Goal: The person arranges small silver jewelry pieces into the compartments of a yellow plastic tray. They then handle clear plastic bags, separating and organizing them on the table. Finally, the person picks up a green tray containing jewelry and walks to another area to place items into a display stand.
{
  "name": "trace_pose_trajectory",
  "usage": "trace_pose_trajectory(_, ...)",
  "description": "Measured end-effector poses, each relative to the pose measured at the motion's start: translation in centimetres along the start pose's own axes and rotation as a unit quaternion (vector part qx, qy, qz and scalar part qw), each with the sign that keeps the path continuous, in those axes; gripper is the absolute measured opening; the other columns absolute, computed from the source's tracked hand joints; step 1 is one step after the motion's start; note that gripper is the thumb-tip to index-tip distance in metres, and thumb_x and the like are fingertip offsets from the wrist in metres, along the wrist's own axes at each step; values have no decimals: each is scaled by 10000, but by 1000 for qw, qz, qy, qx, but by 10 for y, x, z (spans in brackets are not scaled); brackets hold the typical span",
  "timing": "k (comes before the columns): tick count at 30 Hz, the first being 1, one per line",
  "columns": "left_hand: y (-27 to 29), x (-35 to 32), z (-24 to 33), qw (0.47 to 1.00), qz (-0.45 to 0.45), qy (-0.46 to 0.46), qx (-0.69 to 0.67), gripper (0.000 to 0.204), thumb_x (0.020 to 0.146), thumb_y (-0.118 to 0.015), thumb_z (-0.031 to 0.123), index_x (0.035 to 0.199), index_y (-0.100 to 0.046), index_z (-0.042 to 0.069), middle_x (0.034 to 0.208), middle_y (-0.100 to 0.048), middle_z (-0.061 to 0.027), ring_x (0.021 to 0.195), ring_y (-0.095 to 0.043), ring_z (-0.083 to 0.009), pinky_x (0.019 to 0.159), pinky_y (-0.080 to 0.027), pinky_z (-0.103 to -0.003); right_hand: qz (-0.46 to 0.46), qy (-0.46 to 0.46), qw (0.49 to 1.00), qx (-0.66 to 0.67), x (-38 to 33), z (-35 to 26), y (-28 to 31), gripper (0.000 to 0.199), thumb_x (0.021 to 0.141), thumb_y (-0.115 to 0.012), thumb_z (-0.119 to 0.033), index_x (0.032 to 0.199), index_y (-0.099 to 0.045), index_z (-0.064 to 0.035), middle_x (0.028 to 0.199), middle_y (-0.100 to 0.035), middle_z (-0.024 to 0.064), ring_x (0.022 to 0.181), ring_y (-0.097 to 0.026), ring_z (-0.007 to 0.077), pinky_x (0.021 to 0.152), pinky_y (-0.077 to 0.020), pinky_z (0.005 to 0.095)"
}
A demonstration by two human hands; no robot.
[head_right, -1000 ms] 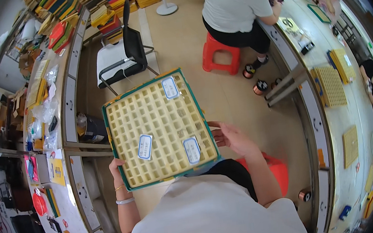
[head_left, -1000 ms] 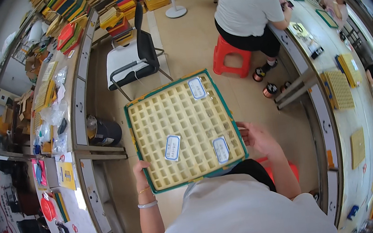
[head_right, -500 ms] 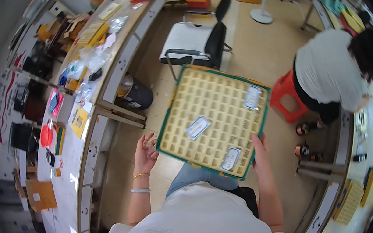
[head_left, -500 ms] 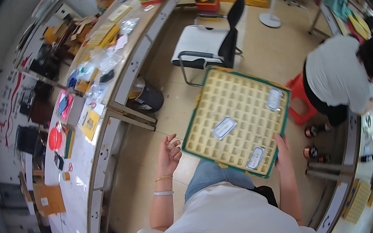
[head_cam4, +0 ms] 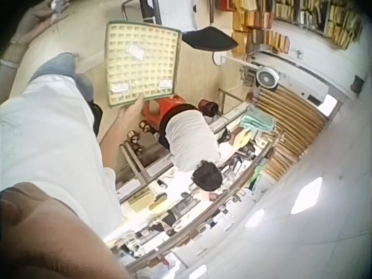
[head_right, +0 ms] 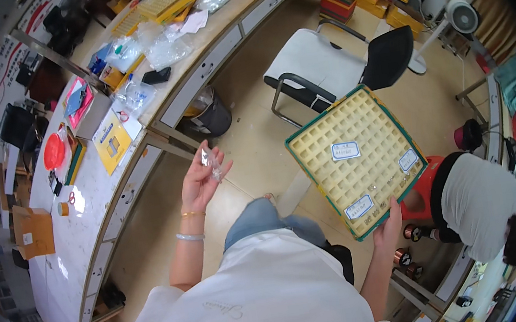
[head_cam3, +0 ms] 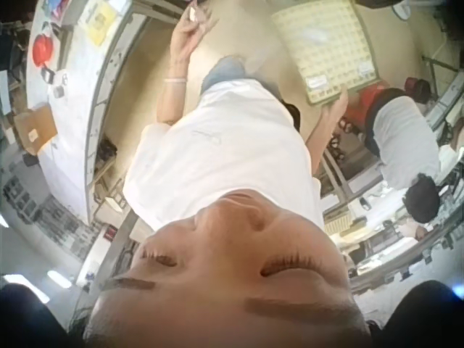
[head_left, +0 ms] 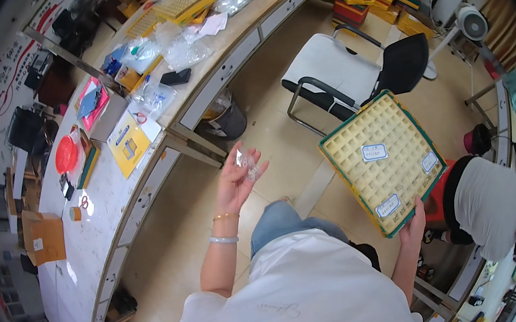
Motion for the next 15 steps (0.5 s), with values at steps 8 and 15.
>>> trace_pose_trajectory(8, -5, 97, 41, 996, 43, -20, 76, 539, 907, -462, -63, 1412, -316, 54, 1312, -471, -210, 1217, -495, -329, 1054, -416, -485, -36, -44, 998, -4, 121, 10, -97, 442, 985, -457, -230, 1348, -396, 15, 1351, -499, 133, 1197, -524, 236, 1013, -424, 375)
trace_pose_trajectory(15, -11, 171, 53, 977, 123, -101, 141, 484, 920, -494, -22, 1381, -351, 4, 1242, -534, -194, 1120, -562, -274, 986, -478, -407, -97, -67, 992, -54, 262, 19, -196, 410, 981, -465, -208, 1323, -406, 11, 1314, -517, 118, 1176, -532, 205, 979, -445, 361)
Point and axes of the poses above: each hand's wrist, its own x-axis towards the middle knuckle, its own y-axis out of the back of the hand, z = x × y, the point moved 6 cm from there along x, towards the middle knuckle
